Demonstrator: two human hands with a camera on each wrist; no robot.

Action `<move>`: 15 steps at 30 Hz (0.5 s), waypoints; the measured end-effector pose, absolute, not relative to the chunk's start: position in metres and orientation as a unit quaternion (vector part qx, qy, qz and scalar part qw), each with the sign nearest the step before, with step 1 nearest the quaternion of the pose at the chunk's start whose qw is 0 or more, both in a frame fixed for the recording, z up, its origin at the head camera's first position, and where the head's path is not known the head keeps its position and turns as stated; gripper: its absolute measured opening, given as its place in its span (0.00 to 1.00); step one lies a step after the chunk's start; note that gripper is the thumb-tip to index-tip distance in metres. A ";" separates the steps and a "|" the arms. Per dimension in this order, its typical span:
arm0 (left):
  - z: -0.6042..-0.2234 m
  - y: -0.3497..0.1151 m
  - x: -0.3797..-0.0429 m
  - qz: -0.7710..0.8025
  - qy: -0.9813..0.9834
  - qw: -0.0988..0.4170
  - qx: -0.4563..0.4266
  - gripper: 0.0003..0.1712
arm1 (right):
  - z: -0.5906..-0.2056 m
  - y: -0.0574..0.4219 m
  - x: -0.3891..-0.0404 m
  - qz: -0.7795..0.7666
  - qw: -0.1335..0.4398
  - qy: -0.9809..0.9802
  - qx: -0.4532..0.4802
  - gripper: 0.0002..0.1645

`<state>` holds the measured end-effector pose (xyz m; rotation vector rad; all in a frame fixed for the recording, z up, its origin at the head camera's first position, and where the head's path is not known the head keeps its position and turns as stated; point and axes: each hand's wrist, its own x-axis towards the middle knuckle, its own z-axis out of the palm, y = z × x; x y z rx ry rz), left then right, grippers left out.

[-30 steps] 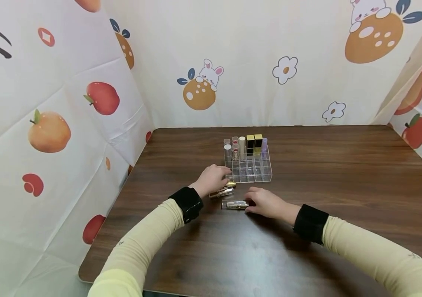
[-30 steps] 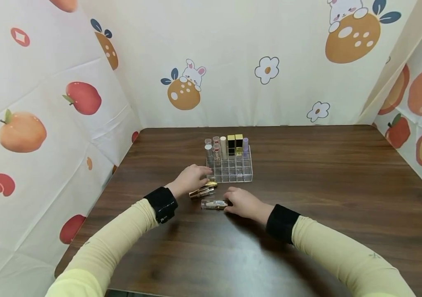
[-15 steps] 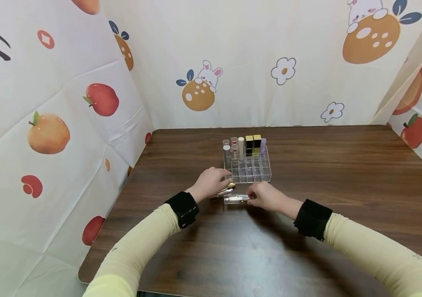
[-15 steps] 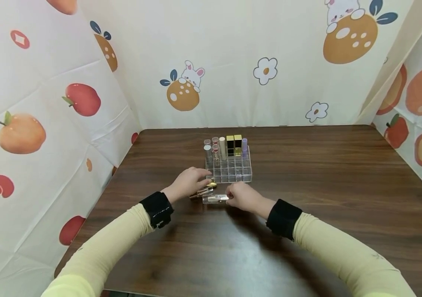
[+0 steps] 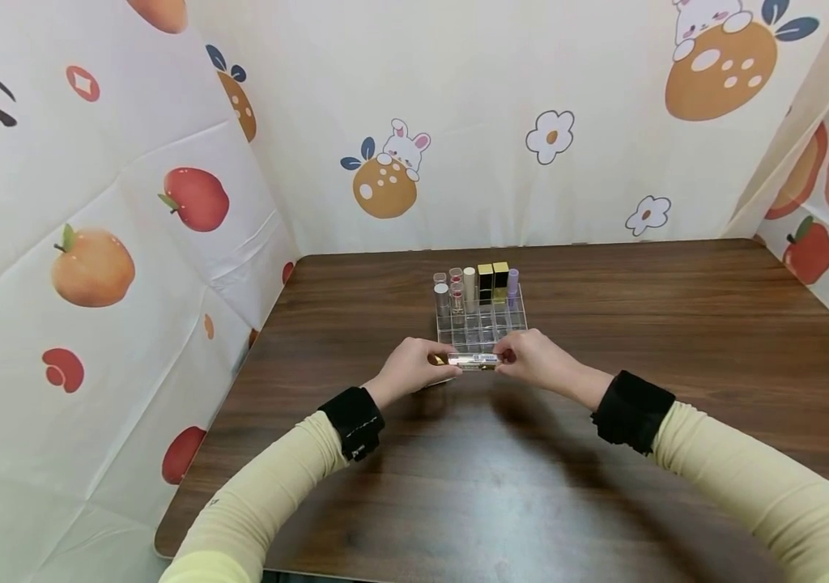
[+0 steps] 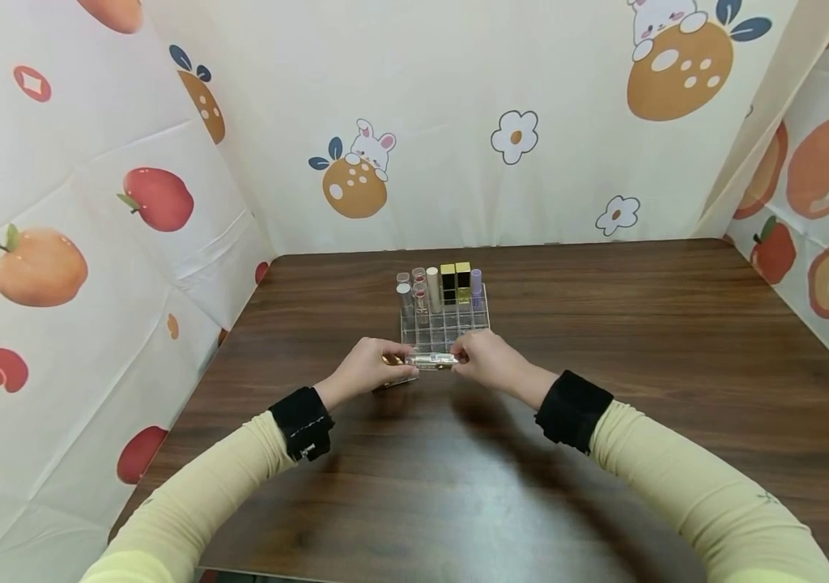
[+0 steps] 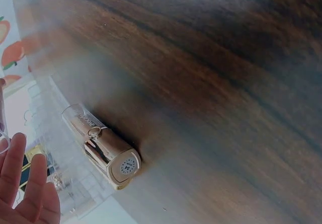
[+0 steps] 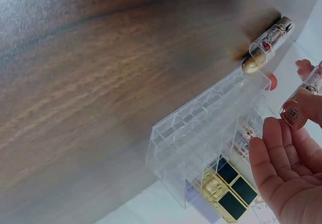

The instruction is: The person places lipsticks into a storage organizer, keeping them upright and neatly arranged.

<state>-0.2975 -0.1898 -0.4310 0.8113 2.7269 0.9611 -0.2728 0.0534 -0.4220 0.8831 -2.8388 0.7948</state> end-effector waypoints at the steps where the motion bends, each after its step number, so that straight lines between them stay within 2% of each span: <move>1: -0.431 -0.189 -0.298 0.321 0.906 0.070 0.267 0.17 | -0.422 0.053 -0.273 0.259 0.033 -0.922 0.286 0.03; 4: -0.430 -0.187 -0.299 0.331 0.904 0.076 0.261 0.17 | -0.425 0.056 -0.273 0.262 0.041 -0.922 0.283 0.03; 11: -0.409 -0.183 -0.311 0.355 0.899 0.074 0.245 0.20 | -0.430 0.075 -0.272 0.231 0.078 -0.931 0.271 0.20; 15: -0.388 -0.174 -0.322 0.280 0.924 0.052 0.256 0.20 | -0.435 0.088 -0.271 0.197 0.079 -0.940 0.267 0.21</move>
